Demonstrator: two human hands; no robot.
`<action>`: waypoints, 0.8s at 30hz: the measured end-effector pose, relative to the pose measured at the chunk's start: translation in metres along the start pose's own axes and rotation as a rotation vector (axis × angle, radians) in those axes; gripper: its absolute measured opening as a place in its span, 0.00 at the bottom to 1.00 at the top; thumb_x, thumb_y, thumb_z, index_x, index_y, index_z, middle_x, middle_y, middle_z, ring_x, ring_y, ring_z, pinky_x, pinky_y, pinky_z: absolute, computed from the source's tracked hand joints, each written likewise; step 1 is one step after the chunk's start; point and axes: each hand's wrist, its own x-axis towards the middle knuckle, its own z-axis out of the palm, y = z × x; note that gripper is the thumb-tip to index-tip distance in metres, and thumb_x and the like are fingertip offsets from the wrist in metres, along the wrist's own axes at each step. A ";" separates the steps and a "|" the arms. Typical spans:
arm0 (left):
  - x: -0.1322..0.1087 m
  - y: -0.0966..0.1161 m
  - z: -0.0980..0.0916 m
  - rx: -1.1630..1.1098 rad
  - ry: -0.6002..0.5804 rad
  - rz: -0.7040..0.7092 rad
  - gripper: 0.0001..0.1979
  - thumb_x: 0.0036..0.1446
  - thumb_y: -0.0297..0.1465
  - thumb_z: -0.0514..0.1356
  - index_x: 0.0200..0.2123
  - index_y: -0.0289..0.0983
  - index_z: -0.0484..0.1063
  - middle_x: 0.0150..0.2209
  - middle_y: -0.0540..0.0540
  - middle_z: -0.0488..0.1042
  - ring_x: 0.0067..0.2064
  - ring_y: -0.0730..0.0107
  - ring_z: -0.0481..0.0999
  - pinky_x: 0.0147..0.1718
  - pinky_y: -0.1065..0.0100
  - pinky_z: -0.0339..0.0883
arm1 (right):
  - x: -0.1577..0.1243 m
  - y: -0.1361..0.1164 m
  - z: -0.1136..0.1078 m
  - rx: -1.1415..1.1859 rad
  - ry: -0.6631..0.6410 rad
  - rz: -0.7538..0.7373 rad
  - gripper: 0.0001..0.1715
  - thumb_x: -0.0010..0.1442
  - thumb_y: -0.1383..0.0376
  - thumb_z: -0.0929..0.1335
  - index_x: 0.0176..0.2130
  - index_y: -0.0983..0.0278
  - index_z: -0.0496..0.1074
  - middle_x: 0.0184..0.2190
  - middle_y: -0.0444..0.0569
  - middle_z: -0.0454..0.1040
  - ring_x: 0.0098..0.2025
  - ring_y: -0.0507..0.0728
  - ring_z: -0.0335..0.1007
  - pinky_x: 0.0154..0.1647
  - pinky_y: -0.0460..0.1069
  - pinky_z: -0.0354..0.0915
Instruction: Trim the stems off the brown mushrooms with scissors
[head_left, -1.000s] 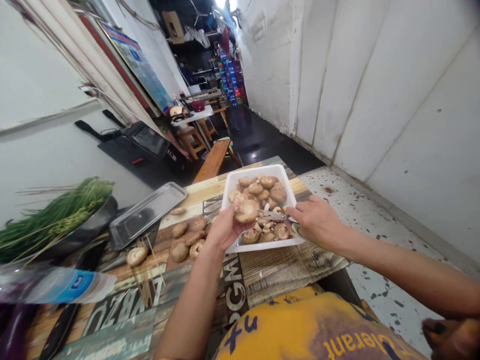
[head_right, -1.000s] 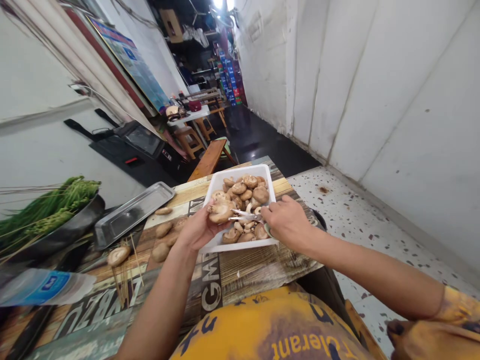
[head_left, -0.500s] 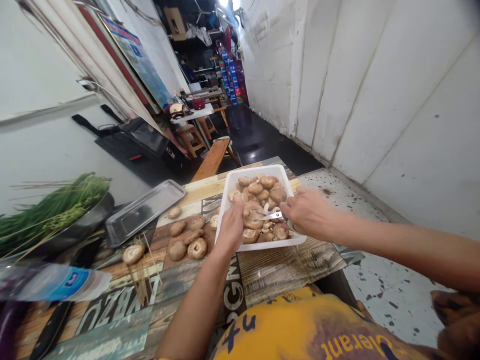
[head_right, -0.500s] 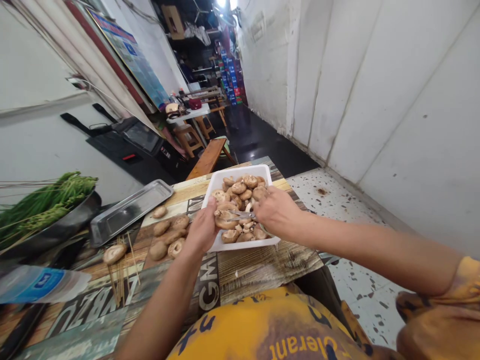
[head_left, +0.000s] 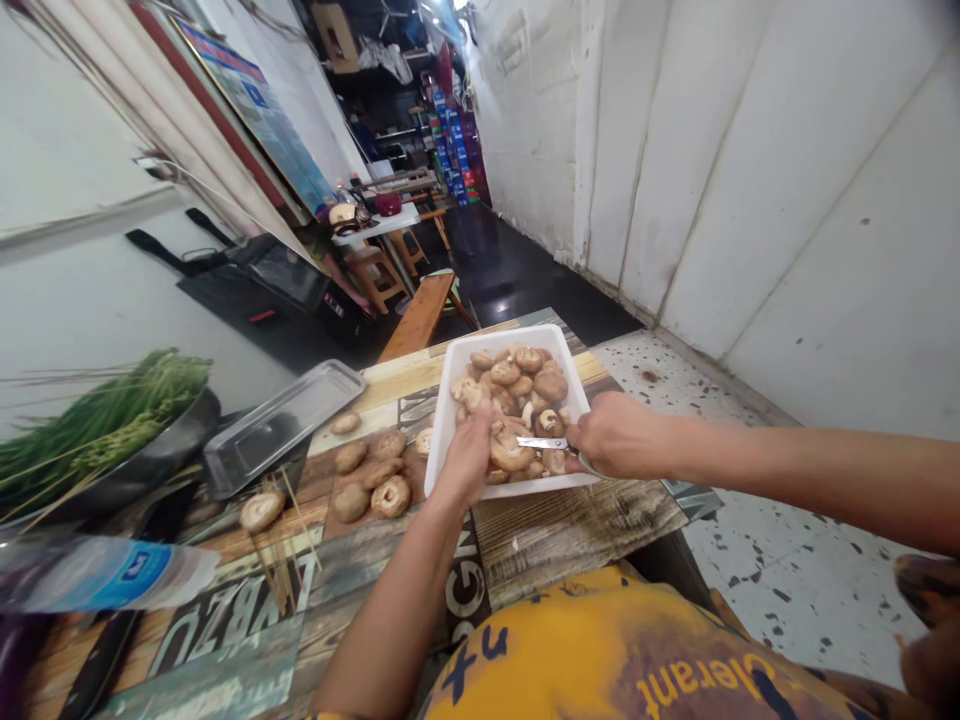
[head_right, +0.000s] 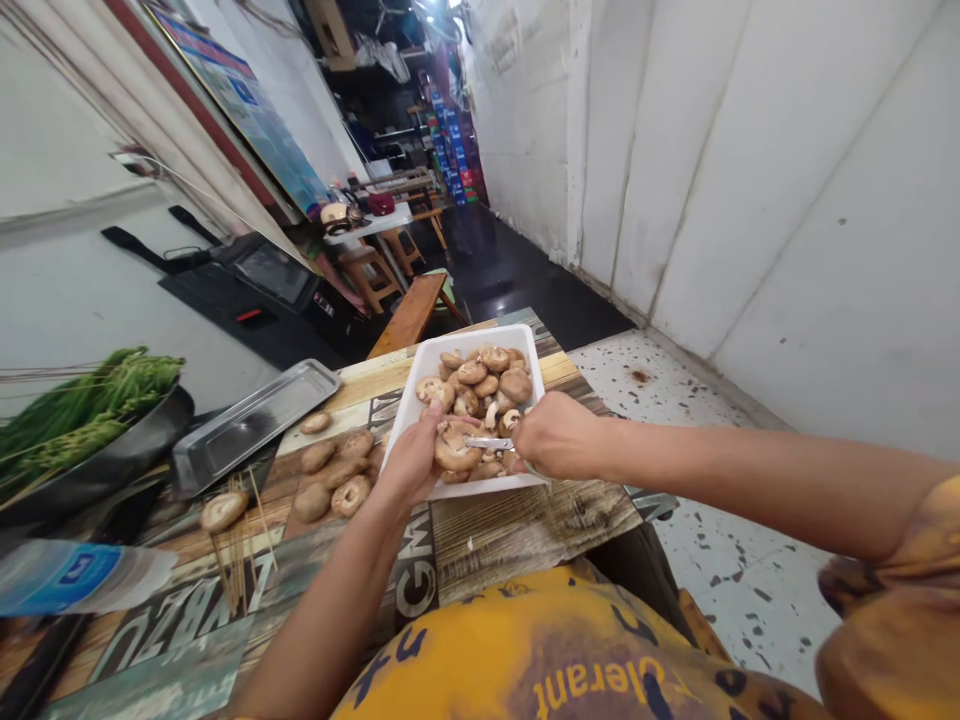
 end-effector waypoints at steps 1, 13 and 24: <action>0.000 0.000 0.001 -0.028 -0.021 -0.038 0.29 0.56 0.52 0.53 0.33 0.29 0.77 0.27 0.39 0.78 0.26 0.64 0.75 0.23 0.68 0.67 | 0.000 -0.001 -0.002 -0.008 -0.037 -0.013 0.17 0.60 0.57 0.65 0.29 0.66 0.75 0.21 0.50 0.74 0.25 0.55 0.67 0.24 0.50 0.51; -0.010 0.012 0.000 -0.413 -0.164 -0.124 0.17 0.64 0.37 0.52 0.44 0.30 0.73 0.40 0.40 0.78 0.39 0.65 0.78 0.40 0.63 0.74 | -0.002 0.007 -0.032 -0.141 -0.106 0.142 0.16 0.59 0.54 0.67 0.34 0.65 0.75 0.25 0.52 0.77 0.27 0.58 0.70 0.29 0.51 0.55; -0.026 0.009 -0.011 -0.525 -0.698 -0.290 0.19 0.59 0.40 0.59 0.46 0.31 0.74 0.43 0.37 0.78 0.44 0.58 0.78 0.40 0.63 0.73 | -0.019 0.051 -0.053 -0.464 0.262 -0.224 0.19 0.67 0.71 0.54 0.36 0.63 0.70 0.26 0.44 0.71 0.27 0.53 0.61 0.49 0.53 0.52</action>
